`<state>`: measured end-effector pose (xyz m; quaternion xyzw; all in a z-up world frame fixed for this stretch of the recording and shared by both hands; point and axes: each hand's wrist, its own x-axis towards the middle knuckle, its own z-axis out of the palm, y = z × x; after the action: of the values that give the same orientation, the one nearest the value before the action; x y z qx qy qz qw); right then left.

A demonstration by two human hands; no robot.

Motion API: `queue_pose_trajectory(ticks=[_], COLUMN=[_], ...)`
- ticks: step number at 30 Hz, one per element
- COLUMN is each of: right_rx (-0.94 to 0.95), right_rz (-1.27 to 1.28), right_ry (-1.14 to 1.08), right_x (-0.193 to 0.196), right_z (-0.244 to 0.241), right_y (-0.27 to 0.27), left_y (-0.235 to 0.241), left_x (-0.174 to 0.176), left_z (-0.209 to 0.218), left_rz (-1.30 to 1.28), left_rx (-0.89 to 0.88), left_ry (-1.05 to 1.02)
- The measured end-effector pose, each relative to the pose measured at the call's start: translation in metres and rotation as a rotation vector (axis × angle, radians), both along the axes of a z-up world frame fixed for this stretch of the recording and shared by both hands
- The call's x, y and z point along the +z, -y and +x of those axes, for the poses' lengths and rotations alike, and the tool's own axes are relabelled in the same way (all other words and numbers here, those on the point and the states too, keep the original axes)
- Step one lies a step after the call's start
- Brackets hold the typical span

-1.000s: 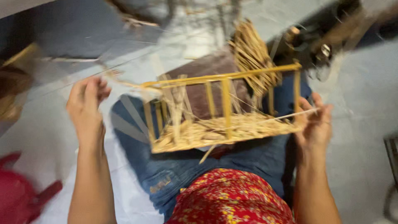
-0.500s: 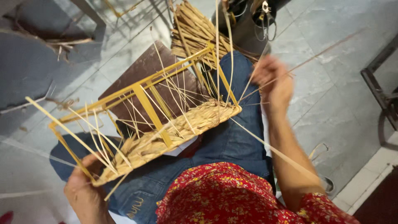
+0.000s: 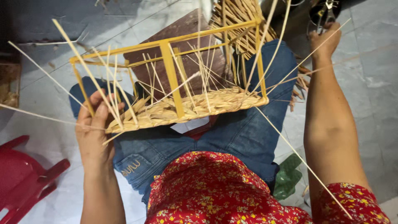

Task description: The person weaves thin bamboo strips into a rectangular basket frame held on their lap. They interlace the strips by hand, then use shears to trim excess ends and finish the basket base.

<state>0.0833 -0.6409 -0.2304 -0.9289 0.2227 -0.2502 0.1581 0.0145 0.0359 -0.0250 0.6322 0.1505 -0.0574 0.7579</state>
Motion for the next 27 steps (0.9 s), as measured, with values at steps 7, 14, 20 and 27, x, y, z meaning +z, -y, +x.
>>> queue_pose_trajectory(ticks=[7, 14, 20, 27], right_rx=[0.016, -0.156, 0.095, 0.495], right_rz=[-0.007, 1.074, 1.935, 1.812], right_ry=[-0.071, -0.014, 0.372, 0.338], right_x=[0.001, 0.011, 0.094, 0.179], right_z=[0.002, 0.003, -0.106, -0.177], right_y=[0.006, 0.010, -0.039, -0.152], left_y=[-0.001, 0.000, -0.005, 0.030], left_x=[-0.009, -0.006, -0.003, -0.030], left_z=[-0.017, -0.041, -0.031, 0.015], left_rz=[0.010, 0.303, 0.362, 0.170], left_rx=[0.162, 0.222, -0.030, -0.061], left_ry=[0.238, 0.291, 0.352, 0.452])
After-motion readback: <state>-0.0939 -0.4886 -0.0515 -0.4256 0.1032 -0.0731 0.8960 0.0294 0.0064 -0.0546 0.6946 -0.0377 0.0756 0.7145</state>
